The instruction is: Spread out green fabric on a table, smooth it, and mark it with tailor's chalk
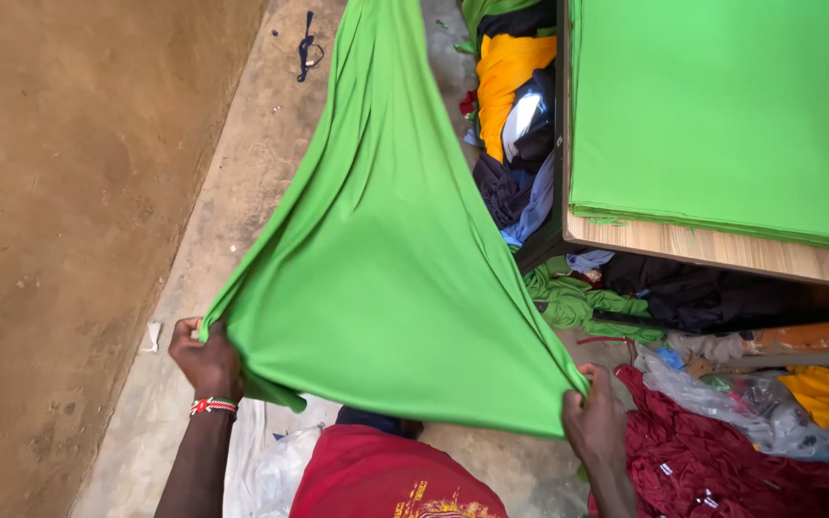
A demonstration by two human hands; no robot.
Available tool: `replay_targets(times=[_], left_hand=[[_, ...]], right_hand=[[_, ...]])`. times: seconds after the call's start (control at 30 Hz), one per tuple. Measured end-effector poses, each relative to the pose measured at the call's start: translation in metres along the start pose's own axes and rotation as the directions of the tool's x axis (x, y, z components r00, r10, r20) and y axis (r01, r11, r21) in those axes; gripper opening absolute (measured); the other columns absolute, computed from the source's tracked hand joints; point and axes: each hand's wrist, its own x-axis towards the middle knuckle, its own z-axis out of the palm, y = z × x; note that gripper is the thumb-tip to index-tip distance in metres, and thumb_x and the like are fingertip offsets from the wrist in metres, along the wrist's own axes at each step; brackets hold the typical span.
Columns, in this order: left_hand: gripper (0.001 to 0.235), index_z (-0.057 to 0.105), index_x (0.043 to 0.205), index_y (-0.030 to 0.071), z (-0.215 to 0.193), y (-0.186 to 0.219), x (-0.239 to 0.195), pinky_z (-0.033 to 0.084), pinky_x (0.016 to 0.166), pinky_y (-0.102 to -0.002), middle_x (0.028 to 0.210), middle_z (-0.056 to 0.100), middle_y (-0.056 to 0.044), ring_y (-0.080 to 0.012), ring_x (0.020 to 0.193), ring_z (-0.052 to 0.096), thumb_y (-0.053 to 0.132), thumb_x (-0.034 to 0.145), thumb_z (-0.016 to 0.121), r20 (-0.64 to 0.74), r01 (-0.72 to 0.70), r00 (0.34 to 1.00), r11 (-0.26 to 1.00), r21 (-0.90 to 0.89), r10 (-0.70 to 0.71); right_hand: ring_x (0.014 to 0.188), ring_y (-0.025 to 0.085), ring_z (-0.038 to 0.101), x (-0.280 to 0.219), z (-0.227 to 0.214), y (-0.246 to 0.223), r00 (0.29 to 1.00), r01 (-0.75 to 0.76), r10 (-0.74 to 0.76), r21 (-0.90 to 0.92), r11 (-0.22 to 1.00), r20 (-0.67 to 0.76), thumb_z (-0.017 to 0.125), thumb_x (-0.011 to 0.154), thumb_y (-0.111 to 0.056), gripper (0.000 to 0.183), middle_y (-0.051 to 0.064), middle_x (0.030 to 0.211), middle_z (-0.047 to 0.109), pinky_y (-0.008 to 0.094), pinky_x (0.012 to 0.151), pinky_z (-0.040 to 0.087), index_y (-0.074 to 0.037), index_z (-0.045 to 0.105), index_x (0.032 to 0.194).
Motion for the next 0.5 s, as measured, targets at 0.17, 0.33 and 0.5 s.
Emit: replay_targets(times=[0.17, 0.33, 0.5], left_hand=[[0.029, 0.05, 0.085, 0.017, -0.021, -0.029, 0.018, 0.035, 0.059, -0.034, 0.071, 0.036, 0.002, -0.0149, 0.062, 0.033, 0.019, 0.094, 0.077, 0.016, 0.008, 1.0, 0.986, 0.165, -0.011], [0.013, 0.065, 0.089, 0.021, -0.012, -0.067, 0.062, 0.04, 0.054, -0.042, 0.057, 0.047, -0.001, -0.0194, 0.051, 0.046, 0.02, 0.092, 0.077, 0.136, -0.092, 0.99, 0.914, 0.396, 0.041], [0.039, 0.067, 0.12, 0.016, 0.042, -0.099, 0.07, 0.053, 0.085, -0.054, 0.108, 0.071, -0.02, -0.044, 0.099, 0.068, 0.023, 0.081, 0.067, 0.461, -0.392, 0.88, 0.726, 0.566, 0.115]], right_hand=[[0.1, 0.052, 0.067, -0.018, -0.011, -0.005, 0.989, -0.14, 0.141, 0.03, 0.99, -0.038, 0.044, 0.099, -0.021, 0.033, 0.028, 0.114, 0.072, 0.057, 0.086, 0.045, -0.012, 0.057, 0.128], [0.079, 0.029, 0.059, -0.041, -0.004, -0.045, 0.951, -0.265, 0.301, 0.319, 0.91, -0.066, 0.044, 0.107, -0.047, 0.066, 0.017, 0.078, 0.061, 0.047, 0.072, 0.047, 0.0, 0.052, 0.152], [0.079, 0.017, 0.055, -0.064, 0.027, -0.102, 0.969, -0.093, 0.2, 0.541, 0.836, -0.144, 0.047, 0.109, -0.041, 0.042, 0.005, 0.086, 0.067, 0.038, 0.071, 0.044, -0.007, 0.071, 0.109]])
